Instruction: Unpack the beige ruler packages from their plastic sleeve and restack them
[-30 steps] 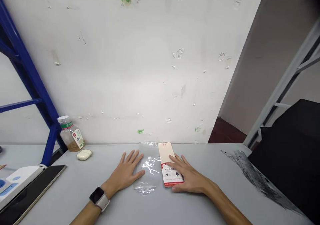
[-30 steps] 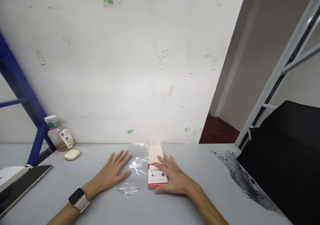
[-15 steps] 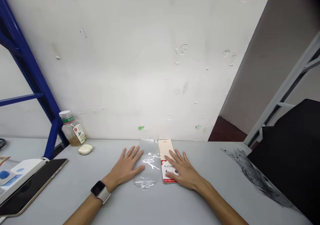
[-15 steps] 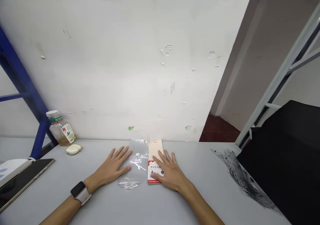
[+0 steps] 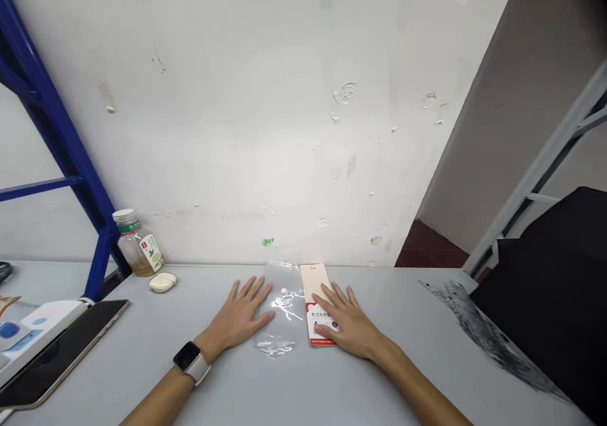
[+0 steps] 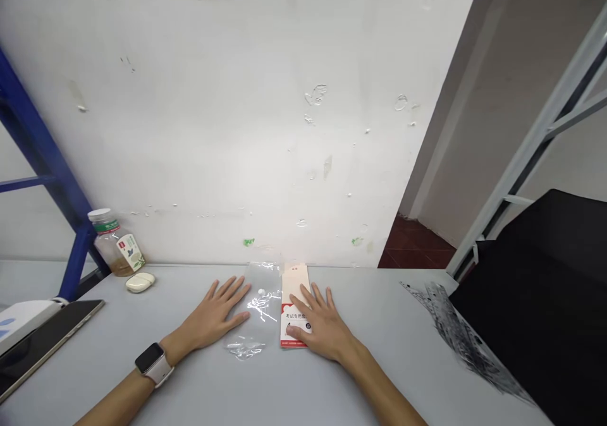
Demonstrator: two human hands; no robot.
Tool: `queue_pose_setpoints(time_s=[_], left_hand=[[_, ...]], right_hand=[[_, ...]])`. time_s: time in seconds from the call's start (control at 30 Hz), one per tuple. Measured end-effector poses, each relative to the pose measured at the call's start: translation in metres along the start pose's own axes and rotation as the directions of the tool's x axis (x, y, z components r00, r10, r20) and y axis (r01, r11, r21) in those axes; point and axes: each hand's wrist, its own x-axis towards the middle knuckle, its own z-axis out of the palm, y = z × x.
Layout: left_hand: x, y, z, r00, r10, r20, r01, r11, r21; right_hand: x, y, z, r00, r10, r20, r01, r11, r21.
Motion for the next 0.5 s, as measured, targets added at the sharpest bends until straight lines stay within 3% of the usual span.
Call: queue_pose_setpoints(time_s=[0.3,0.5], left_hand=[[0.0,-0.0012,0.0038,0.998,-0.007,-0.063,0.008,1.0,0.023],[-0.0002,-0.0006,0.0028,0.999,-0.022,-0.025,0.022,1.0,0.011]], right_hand=[[0.0,-0.0003,0.0003,1.0,0.012,0.005,-0.012,1.0,-0.018],[0.0002,0.0,0.0001,1.0,0.006,0.001,-0.006,1.0,-0.022]])
